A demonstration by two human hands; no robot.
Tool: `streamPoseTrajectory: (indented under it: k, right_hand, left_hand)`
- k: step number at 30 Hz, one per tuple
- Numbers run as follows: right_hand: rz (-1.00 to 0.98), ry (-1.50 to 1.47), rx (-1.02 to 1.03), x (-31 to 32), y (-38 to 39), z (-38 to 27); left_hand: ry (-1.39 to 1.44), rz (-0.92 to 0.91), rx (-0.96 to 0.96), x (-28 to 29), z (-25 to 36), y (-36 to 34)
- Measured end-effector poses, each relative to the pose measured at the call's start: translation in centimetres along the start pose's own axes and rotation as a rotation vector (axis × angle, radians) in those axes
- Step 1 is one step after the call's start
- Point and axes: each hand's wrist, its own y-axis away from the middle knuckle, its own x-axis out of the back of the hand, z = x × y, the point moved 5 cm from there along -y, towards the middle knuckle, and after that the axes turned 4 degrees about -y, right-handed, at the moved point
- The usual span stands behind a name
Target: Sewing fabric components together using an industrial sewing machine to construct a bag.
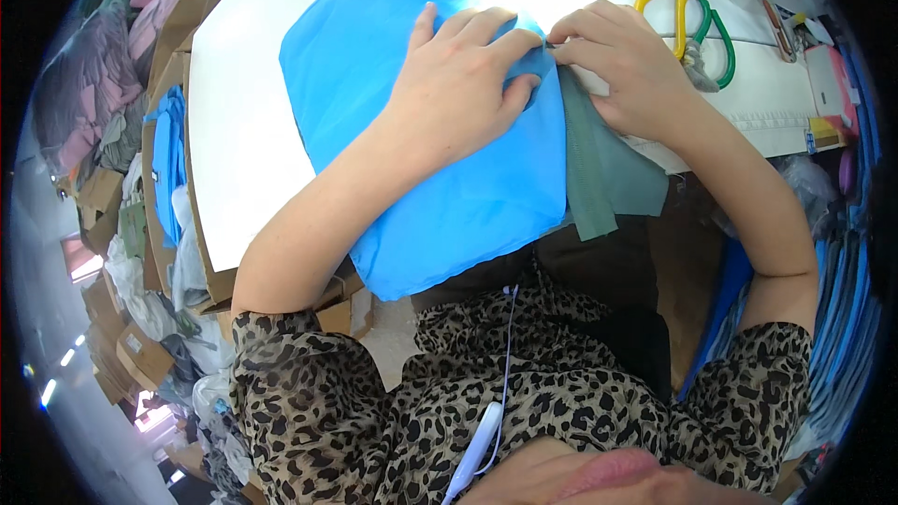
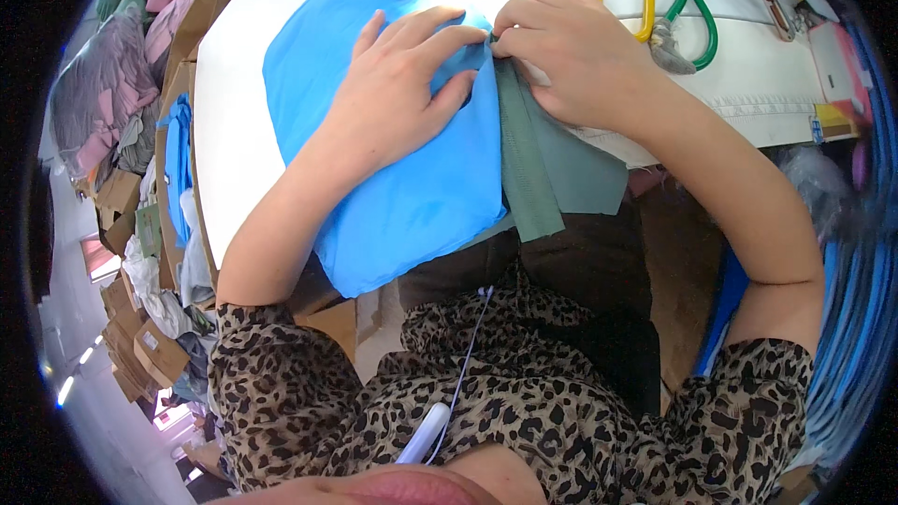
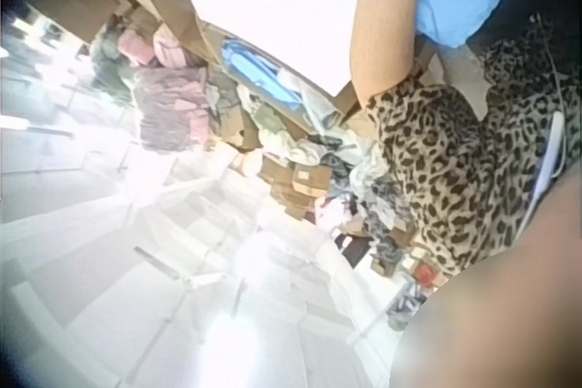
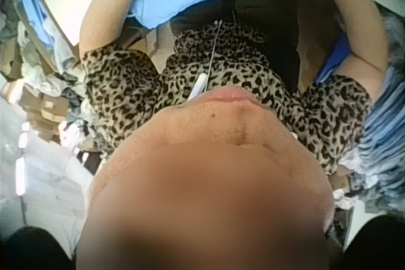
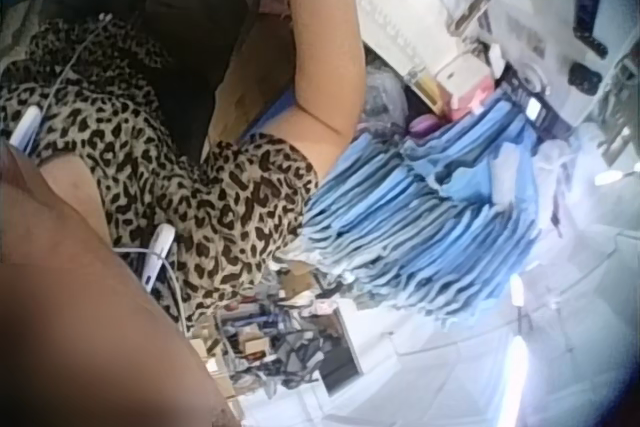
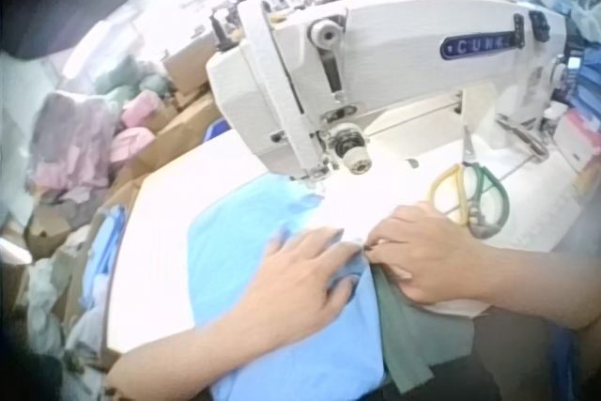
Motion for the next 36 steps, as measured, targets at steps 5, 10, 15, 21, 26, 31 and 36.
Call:
streamPoseTrajectory:
  k: [5, 10, 15, 21, 26, 31, 36]
  right_hand:
    - [-0.022, -0.003, 0.002, -0.2, -0.2, -0.6]
    - [-0.036, 0.122, -0.055, -0.7, -0.8, -1.1]
    - [-0.053, 0.238, -0.058, -2.0, -2.5, -1.1]
    - [-0.026, 0.343, -0.099, -2.7, -3.0, 0.7]
    - [-0.024, 0.242, -0.116, -2.5, -2.3, 1.5]
    - [-0.14, 0.024, -0.032, -1.2, -1.6, 0.1]
    - [-0.11, 0.019, 0.063, -0.7, -0.7, 0.0]
  left_hand:
    - [0.002, 0.087, -0.024, -0.4, -0.1, 0.4]
    - [0.033, 0.068, -0.023, -1.1, -1.6, 0.0]
    - [-0.043, 0.024, -0.061, -1.5, -4.2, -0.8]
    - [-0.14, 0.04, -0.057, -1.5, -5.1, -2.0]
    - [-0.121, 0.044, -0.037, -0.8, -3.5, -1.1]
    - [0.4, -0.129, 0.022, -0.3, -5.1, 0.0]
    - [0.374, -0.066, -0.016, -0.9, -5.1, 0.3]
